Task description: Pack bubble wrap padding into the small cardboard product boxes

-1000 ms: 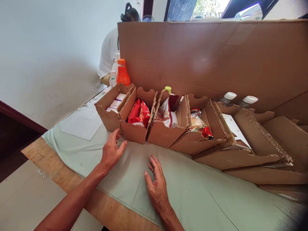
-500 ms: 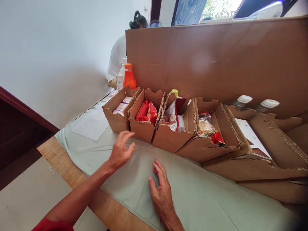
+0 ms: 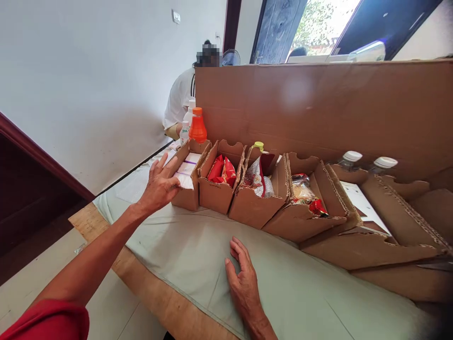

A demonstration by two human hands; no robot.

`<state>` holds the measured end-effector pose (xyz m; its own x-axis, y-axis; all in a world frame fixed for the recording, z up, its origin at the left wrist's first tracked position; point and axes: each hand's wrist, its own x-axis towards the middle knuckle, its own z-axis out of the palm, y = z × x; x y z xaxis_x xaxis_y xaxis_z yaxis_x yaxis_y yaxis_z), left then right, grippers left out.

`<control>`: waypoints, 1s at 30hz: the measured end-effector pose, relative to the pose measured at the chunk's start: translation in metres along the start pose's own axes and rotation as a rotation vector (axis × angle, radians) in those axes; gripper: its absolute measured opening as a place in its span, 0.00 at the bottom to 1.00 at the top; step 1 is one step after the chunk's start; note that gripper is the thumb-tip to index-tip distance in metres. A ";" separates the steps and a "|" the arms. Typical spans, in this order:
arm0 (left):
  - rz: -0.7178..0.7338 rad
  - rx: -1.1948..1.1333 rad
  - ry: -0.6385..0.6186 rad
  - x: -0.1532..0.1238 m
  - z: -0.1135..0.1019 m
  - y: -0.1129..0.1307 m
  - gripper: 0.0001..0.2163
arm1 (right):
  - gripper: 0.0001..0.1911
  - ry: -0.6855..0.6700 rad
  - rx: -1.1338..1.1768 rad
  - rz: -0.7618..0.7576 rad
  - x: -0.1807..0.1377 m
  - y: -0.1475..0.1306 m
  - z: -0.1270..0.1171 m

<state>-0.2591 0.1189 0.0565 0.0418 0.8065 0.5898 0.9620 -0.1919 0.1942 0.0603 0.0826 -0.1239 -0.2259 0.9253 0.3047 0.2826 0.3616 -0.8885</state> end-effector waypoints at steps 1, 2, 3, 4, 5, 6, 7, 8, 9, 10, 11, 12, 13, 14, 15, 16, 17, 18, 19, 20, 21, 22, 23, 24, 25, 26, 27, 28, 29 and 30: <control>0.018 -0.011 0.011 -0.009 -0.007 0.011 0.06 | 0.20 -0.006 0.002 -0.003 0.001 -0.001 -0.001; 0.031 -0.027 0.019 -0.019 -0.015 0.026 0.06 | 0.20 -0.012 0.004 -0.006 0.001 -0.001 -0.001; 0.039 -0.047 0.022 -0.030 -0.024 0.042 0.07 | 0.20 -0.018 0.005 -0.005 0.002 -0.002 -0.002; 0.042 -0.070 0.021 -0.041 -0.032 0.059 0.07 | 0.20 -0.023 0.005 -0.001 0.002 -0.003 -0.003; 0.041 -0.093 0.009 -0.051 -0.040 0.077 0.08 | 0.20 -0.027 0.006 0.005 0.003 -0.004 -0.003; 0.044 -0.120 -0.010 -0.062 -0.047 0.094 0.07 | 0.20 -0.029 0.007 0.011 0.004 -0.005 -0.003; 0.044 -0.151 -0.027 -0.071 -0.054 0.108 0.06 | 0.21 -0.027 0.007 0.015 0.005 -0.007 -0.003; 0.039 -0.186 -0.014 -0.079 -0.059 0.118 0.04 | 0.21 -0.023 0.004 0.018 0.006 -0.008 -0.002; 0.028 -0.222 0.035 -0.086 -0.064 0.123 0.03 | 0.21 -0.019 0.002 0.017 0.007 -0.010 -0.002; 0.004 -0.254 0.124 -0.092 -0.068 0.123 0.05 | 0.21 -0.015 -0.001 0.016 0.008 -0.012 -0.002; -0.040 -0.283 0.245 -0.096 -0.070 0.118 0.07 | 0.21 -0.011 -0.003 0.019 0.008 -0.014 -0.003; -0.106 -0.313 0.383 -0.098 -0.071 0.107 0.09 | 0.20 -0.006 -0.006 0.029 0.008 -0.016 -0.005; -0.190 -0.354 0.508 -0.098 -0.070 0.093 0.10 | 0.20 -0.003 -0.009 0.045 0.006 -0.019 -0.008; -0.299 -0.425 0.594 -0.097 -0.067 0.075 0.13 | 0.20 -0.001 -0.013 0.065 0.002 -0.023 -0.012; -0.424 -0.519 0.634 -0.096 -0.062 0.057 0.15 | 0.20 0.004 -0.019 0.083 -0.003 -0.026 -0.017; -0.546 -0.630 0.632 -0.095 -0.055 0.040 0.18 | 0.20 0.007 -0.026 0.094 -0.010 -0.031 -0.021; -0.668 -0.761 0.585 -0.094 -0.047 0.024 0.21 | 0.20 0.009 -0.029 0.095 -0.018 -0.036 -0.026; -0.740 -0.845 0.516 -0.095 -0.037 0.013 0.23 | 0.20 0.008 -0.028 0.086 -0.027 -0.041 -0.030; -0.796 -0.932 0.433 -0.097 -0.027 0.005 0.26 | 0.19 -0.001 -0.021 0.072 -0.037 -0.047 -0.032; -0.832 -1.017 0.346 -0.101 -0.018 0.002 0.28 | 0.19 -0.027 -0.009 0.063 -0.047 -0.053 -0.032; -0.854 -1.101 0.265 -0.105 -0.010 0.003 0.30 | 0.20 -0.059 0.008 0.060 -0.057 -0.059 -0.030; -0.878 -1.187 0.204 -0.111 -0.004 0.008 0.31 | 0.21 -0.088 0.030 0.064 -0.066 -0.065 -0.026; -0.901 -1.260 0.166 -0.117 0.001 0.014 0.31 | 0.22 -0.104 0.055 0.072 -0.073 -0.072 -0.020; -0.922 -1.314 0.155 -0.123 0.004 0.022 0.31 | 0.24 -0.104 0.085 0.079 -0.079 -0.077 -0.014; -0.944 -1.345 0.167 -0.129 0.006 0.031 0.32 | 0.26 -0.084 0.116 0.083 -0.082 -0.082 -0.008; -0.961 -1.351 0.192 -0.134 0.007 0.040 0.32 | 0.28 -0.049 0.145 0.086 -0.084 -0.085 -0.003; -0.974 -1.350 0.215 -0.139 0.008 0.049 0.32 | 0.29 -0.010 0.170 0.088 -0.084 -0.088 -0.001; -0.982 -1.351 0.228 -0.144 0.010 0.059 0.31 | 0.30 0.020 0.192 0.093 -0.082 -0.088 -0.002; -0.986 -1.357 0.235 -0.149 0.014 0.070 0.31 | 0.30 0.039 0.209 0.103 -0.079 -0.086 -0.007; -0.984 -1.365 0.233 -0.153 0.020 0.082 0.30 | 0.31 0.064 0.221 0.114 -0.076 -0.083 -0.015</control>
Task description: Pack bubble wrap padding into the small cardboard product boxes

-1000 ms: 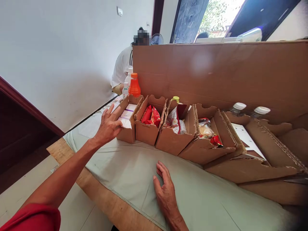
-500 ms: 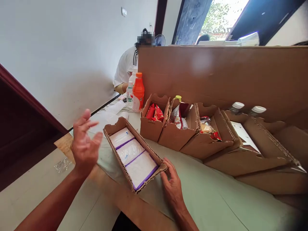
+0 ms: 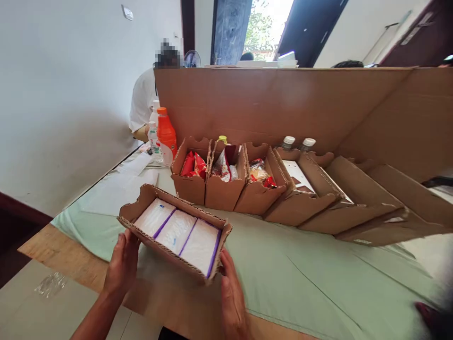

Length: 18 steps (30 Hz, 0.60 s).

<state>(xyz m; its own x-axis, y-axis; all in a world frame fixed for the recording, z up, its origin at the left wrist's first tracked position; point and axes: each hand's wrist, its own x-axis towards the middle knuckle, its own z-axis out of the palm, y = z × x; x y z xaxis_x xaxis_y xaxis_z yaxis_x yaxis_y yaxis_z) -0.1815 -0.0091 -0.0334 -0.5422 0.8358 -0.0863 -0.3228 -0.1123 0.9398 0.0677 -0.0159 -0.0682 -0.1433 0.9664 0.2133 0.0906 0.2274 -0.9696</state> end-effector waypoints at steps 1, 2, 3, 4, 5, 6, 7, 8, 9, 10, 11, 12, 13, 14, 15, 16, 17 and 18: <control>-0.001 -0.004 -0.018 -0.008 0.009 -0.010 0.30 | 0.31 0.035 0.011 0.011 0.005 0.002 -0.012; 0.003 -0.009 -0.046 -0.016 0.020 -0.023 0.30 | 0.32 0.091 0.023 0.019 0.011 0.004 -0.026; 0.012 -0.015 -0.084 -0.024 0.033 -0.036 0.31 | 0.33 0.177 0.038 0.021 0.018 0.007 -0.043; 0.022 -0.021 -0.138 -0.030 0.047 -0.049 0.31 | 0.34 0.291 0.060 0.017 0.026 0.010 -0.062; 0.033 -0.027 -0.213 -0.035 0.062 -0.061 0.32 | 0.35 0.417 0.086 0.008 0.034 0.012 -0.082; 0.040 -0.024 -0.313 -0.039 0.077 -0.071 0.33 | 0.35 0.535 0.117 -0.001 0.042 0.014 -0.102; 0.036 -0.002 -0.431 -0.042 0.092 -0.078 0.34 | 0.35 0.629 0.148 -0.011 0.049 0.015 -0.122; 0.016 0.046 -0.550 -0.044 0.105 -0.081 0.34 | 0.35 0.701 0.176 -0.023 0.055 0.016 -0.140; -0.018 0.115 -0.650 -0.044 0.116 -0.083 0.34 | 0.34 0.745 0.202 -0.033 0.059 0.017 -0.158; -0.059 0.192 -0.714 -0.045 0.125 -0.082 0.34 | 0.32 0.777 0.221 -0.045 0.061 0.018 -0.172; -0.099 0.265 -0.739 -0.045 0.131 -0.080 0.33 | 0.31 0.811 0.235 -0.059 0.061 0.021 -0.184; -0.128 0.322 -0.731 -0.045 0.136 -0.077 0.32 | 0.30 0.845 0.245 -0.066 0.059 0.023 -0.192; -0.141 0.358 -0.703 -0.045 0.138 -0.075 0.32 | 0.29 0.872 0.246 -0.060 0.056 0.027 -0.197; -0.143 0.377 -0.675 -0.045 0.140 -0.073 0.32 | 0.28 0.884 0.237 -0.038 0.051 0.030 -0.199; -0.139 0.390 -0.655 -0.046 0.140 -0.072 0.33 | 0.27 0.881 0.222 -0.009 0.047 0.033 -0.199; -0.135 0.398 -0.647 -0.047 0.141 -0.072 0.33 | 0.27 0.871 0.206 0.019 0.043 0.035 -0.196; -0.132 0.400 -0.657 -0.048 0.142 -0.072 0.34 | 0.26 0.850 0.193 0.042 0.041 0.036 -0.193; -0.132 0.395 -0.680 -0.050 0.144 -0.073 0.34 | 0.26 0.831 0.182 0.053 0.040 0.037 -0.190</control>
<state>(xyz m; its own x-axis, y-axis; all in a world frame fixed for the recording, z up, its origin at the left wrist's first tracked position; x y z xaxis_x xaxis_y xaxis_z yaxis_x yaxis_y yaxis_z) -0.0192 0.0342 -0.0501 0.1145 0.9880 -0.1040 0.0169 0.1027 0.9946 0.2527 0.0541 -0.0724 0.6332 0.7652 0.1168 -0.0930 0.2250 -0.9699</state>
